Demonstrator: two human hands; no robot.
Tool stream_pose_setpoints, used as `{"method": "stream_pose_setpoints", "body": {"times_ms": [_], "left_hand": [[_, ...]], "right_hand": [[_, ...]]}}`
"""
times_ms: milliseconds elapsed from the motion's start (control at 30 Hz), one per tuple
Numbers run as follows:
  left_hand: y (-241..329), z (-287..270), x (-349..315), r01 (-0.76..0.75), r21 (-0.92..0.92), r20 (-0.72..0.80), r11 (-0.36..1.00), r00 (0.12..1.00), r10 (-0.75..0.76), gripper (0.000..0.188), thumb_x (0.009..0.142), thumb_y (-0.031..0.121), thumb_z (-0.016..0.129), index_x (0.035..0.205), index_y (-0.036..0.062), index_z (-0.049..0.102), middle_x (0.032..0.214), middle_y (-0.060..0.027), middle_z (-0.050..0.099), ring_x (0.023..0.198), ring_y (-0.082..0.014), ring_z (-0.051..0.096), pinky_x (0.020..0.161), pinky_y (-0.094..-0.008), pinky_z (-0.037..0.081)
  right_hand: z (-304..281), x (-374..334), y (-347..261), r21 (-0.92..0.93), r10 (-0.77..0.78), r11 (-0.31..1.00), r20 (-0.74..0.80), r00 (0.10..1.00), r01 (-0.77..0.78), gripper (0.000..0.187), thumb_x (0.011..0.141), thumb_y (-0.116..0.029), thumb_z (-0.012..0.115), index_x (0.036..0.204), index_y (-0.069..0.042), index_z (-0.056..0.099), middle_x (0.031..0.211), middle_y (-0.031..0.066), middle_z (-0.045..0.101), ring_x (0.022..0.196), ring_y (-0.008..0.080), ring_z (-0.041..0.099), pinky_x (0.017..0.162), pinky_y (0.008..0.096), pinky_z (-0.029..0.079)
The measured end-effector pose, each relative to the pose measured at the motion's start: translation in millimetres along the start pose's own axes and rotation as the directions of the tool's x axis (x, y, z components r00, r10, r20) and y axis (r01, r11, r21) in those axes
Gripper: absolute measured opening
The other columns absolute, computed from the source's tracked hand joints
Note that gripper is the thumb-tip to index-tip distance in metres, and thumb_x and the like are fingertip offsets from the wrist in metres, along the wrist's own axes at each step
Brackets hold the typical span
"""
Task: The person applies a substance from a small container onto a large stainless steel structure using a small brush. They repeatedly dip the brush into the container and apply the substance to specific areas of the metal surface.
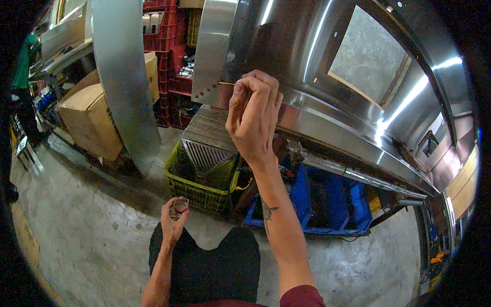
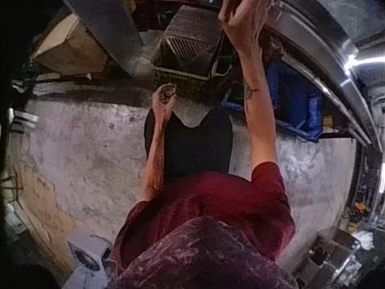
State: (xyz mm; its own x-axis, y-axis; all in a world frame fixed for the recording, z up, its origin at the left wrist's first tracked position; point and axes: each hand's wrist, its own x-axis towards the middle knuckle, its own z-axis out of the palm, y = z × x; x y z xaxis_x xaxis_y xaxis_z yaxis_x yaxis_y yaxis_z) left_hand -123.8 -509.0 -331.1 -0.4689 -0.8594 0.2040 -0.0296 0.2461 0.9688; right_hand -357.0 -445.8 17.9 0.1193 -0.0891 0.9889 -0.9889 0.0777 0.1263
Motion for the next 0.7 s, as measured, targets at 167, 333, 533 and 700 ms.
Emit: {"method": "stream_pose_setpoints", "body": {"times_ms": [167, 333, 533, 700], "left_hand": [[-1.1, 0.3, -0.1, 0.0, -0.014, -0.003, 1.0, 1.0, 0.0, 0.059, 0.096, 0.011, 0.087, 0.15, 0.004, 0.064, 0.141, -0.0144, 0.064, 0.123, -0.028, 0.071, 0.107, -0.0402, 0.058], [-1.7, 0.9, 0.9, 0.014, -0.007, 0.004, 1.0, 1.0, -0.014, 0.059, 0.096, 0.011, 0.087, 0.15, 0.0043, 0.064, 0.142, -0.0149, 0.064, 0.125, -0.0278, 0.071, 0.106, -0.0398, 0.059], [-5.1, 0.5, 1.0, 0.002, -0.025, -0.015, 1.0, 1.0, -0.002, 0.058, 0.095, 0.01, 0.086, 0.149, 0.0047, 0.065, 0.143, -0.0151, 0.065, 0.126, -0.0277, 0.071, 0.106, -0.0396, 0.059], [-1.2, -0.1, 0.8, 0.003, -0.007, -0.004, 1.0, 1.0, -0.003, 0.058, 0.096, 0.011, 0.086, 0.149, 0.0045, 0.065, 0.142, -0.0152, 0.065, 0.125, -0.0275, 0.072, 0.104, -0.0399, 0.06]], "right_hand": [[-1.8, 3.1, -2.4, -0.063, -0.041, 0.997, -0.012, 0.999, 0.04, 0.01, 0.11, -0.008, 0.066, 0.116, -0.001, 0.059, 0.119, 0.019, 0.068, 0.105, 0.0344, 0.068, 0.092, 0.0453, 0.053], [0.4, 0.9, 0.0, -0.024, -0.02, 1.0, -0.006, 1.0, 0.02, 0.023, 0.102, -0.004, 0.071, 0.12, -0.007, 0.057, 0.12, 0.0149, 0.066, 0.112, 0.0363, 0.063, 0.094, 0.0486, 0.045], [0.5, 1.3, -0.3, -0.032, -0.023, 0.999, 0.0, 1.0, 0.023, 0.023, 0.102, -0.006, 0.072, 0.119, -0.007, 0.057, 0.12, 0.0151, 0.067, 0.114, 0.0361, 0.064, 0.094, 0.0488, 0.045], [-1.6, 0.2, -0.1, -0.037, -0.016, 0.999, 0.016, 1.0, 0.017, 0.021, 0.103, -0.006, 0.071, 0.12, -0.007, 0.058, 0.12, 0.0153, 0.067, 0.114, 0.0358, 0.064, 0.094, 0.0482, 0.045]]}}
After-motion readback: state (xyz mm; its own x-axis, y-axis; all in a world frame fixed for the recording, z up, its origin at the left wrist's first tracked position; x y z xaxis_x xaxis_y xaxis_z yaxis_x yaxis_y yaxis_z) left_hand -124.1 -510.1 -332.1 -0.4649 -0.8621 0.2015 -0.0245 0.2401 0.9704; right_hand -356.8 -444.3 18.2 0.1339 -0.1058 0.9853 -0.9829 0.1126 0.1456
